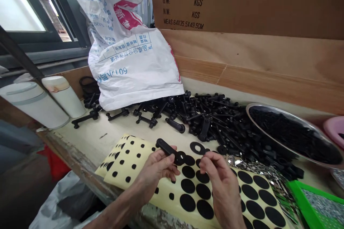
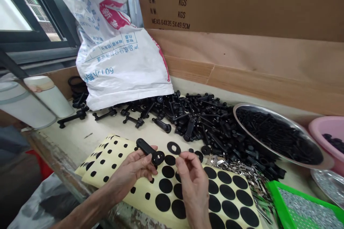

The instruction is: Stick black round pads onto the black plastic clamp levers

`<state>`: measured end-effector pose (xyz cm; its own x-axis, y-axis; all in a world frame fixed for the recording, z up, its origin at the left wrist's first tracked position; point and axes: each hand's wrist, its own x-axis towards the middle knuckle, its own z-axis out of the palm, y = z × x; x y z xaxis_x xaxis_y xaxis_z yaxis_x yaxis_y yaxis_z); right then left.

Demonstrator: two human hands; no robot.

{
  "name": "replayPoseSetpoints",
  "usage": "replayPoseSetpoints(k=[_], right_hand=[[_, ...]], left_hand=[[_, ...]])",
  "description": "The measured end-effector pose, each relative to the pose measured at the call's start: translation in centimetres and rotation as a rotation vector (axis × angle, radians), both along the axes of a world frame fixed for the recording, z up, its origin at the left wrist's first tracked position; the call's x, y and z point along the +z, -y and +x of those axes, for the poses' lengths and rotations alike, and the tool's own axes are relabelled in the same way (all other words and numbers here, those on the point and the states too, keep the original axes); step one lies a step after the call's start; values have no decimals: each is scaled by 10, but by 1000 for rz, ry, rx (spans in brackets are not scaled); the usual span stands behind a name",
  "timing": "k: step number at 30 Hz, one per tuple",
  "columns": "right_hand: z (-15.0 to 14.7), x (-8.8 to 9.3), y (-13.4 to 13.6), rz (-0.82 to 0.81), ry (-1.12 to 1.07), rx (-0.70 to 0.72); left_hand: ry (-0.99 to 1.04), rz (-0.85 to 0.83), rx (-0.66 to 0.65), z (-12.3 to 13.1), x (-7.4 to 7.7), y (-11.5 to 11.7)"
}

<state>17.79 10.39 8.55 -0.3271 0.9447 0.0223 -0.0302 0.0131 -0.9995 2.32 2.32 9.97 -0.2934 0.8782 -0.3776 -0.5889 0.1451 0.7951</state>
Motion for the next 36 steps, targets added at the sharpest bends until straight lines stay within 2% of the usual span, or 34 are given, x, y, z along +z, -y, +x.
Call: replayPoseSetpoints(k=[5, 9, 17, 36], right_hand=[[1, 8, 2, -224, -37, 145], [-6, 7, 9, -302, -10, 172], [-10, 2, 11, -290, 86, 186], [-11, 3, 12, -266, 133, 141]], left_hand=[[-11, 66, -37, -2, -1, 0], [-26, 91, -25, 0, -4, -1], [-41, 113, -29, -1, -7, -2], [0, 152, -22, -1, -8, -2]])
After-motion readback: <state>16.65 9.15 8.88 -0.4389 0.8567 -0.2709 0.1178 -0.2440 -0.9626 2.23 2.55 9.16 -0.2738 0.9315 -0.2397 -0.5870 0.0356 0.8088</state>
